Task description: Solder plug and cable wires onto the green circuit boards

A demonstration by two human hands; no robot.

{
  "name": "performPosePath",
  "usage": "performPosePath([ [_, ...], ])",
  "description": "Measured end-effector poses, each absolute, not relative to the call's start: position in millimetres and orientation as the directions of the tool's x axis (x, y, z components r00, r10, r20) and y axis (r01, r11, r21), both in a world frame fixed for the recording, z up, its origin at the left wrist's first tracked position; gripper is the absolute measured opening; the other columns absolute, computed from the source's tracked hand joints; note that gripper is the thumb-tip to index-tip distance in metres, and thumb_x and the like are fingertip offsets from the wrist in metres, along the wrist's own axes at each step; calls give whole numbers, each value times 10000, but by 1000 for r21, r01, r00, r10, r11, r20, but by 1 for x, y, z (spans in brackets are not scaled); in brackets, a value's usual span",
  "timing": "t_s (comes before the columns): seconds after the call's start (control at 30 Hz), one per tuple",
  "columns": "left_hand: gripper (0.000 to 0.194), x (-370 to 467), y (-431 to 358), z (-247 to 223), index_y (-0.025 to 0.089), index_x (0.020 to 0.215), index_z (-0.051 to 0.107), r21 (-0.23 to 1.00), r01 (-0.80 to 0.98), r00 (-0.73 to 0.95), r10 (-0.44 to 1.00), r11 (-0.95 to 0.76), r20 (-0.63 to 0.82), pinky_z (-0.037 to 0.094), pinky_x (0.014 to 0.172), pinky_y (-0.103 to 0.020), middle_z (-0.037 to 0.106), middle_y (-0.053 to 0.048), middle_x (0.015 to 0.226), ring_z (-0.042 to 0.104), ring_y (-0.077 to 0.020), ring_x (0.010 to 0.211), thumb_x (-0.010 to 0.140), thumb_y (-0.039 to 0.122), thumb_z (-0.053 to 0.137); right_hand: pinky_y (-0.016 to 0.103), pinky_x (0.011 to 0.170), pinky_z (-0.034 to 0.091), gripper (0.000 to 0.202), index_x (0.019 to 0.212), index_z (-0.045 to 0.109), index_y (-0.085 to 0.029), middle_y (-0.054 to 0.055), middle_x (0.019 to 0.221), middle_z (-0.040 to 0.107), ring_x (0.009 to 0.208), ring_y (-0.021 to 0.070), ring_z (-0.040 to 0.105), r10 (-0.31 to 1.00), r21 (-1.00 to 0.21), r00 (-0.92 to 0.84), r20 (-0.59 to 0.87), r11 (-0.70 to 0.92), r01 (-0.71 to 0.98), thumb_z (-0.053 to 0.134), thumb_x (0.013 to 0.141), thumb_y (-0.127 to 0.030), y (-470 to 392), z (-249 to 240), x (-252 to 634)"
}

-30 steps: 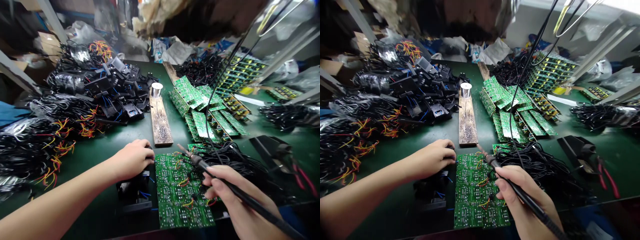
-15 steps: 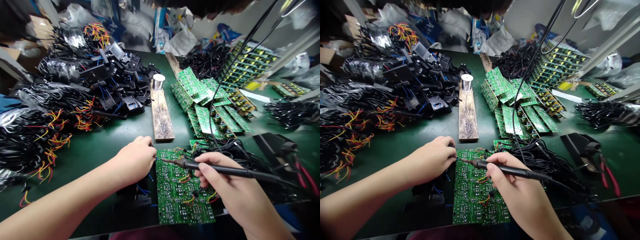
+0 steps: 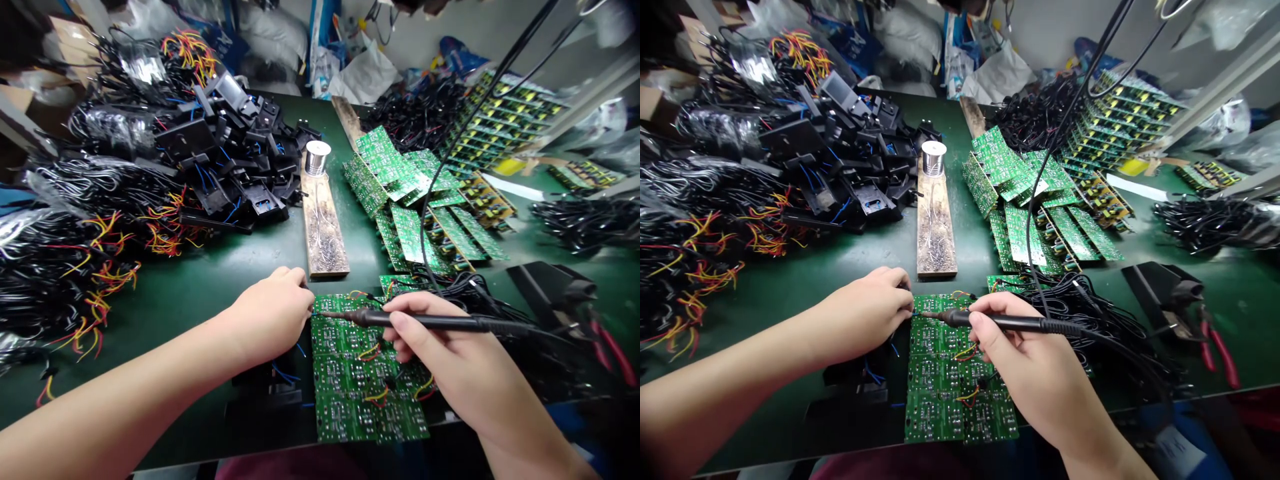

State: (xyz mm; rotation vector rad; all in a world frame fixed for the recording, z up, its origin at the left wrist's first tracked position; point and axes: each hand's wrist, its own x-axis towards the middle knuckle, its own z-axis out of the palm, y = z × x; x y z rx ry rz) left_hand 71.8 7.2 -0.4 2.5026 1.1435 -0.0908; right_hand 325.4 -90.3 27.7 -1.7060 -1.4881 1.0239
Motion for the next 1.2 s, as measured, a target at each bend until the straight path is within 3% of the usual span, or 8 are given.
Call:
performPosePath([
  [0.17,283,72,7,-2,180,915,785,307,738,667,717,-601,-203,546,942,-451,643,-130,1142,591,-301,1095,1019,255,532,230,594,575,264,1122,700,-277,-11,840,706,707,139,677,993,-859,24,-112,-108,501,637,1077,-529,-87,27,326],
  [0.6,293,72,7,-1,186,894,767,281,734,674,713,-618,-194,544,867,-407,639,-116,1097,575,-278,1037,1025,275,520,226,550,564,212,1128,728,-298,-13,850,732,695,144,716,994,-762,-104,-32,43,646,611,1098,-473,-87,37,325],
  [0.83,293,73,7,0,181,869,754,287,732,677,705,-617,-210,540,844,-410,637,-119,1102,579,-282,1026,1027,275,525,255,618,664,197,1213,737,-290,4,963,759,697,144,739,966,-877,165,200,102,470,675,1073,-414,-81,31,314],
  [1.03,293,74,7,1,177,894,763,268,735,675,709,-622,-204,546,881,-422,638,-126,1095,587,-293,1044,1034,270,522,317,818,658,214,1238,702,-288,18,1102,740,905,175,756,960,-803,49,276,202,561,693,1028,-248,-69,24,277],
  [1.2,247,74,6,-2,175,918,777,262,725,686,703,-637,-190,562,855,-432,644,-141,1131,589,-306,1044,1005,248,557,328,822,658,225,1251,690,-285,20,1072,739,892,180,766,960,-832,85,266,185,523,707,1027,-297,-70,22,278],
])
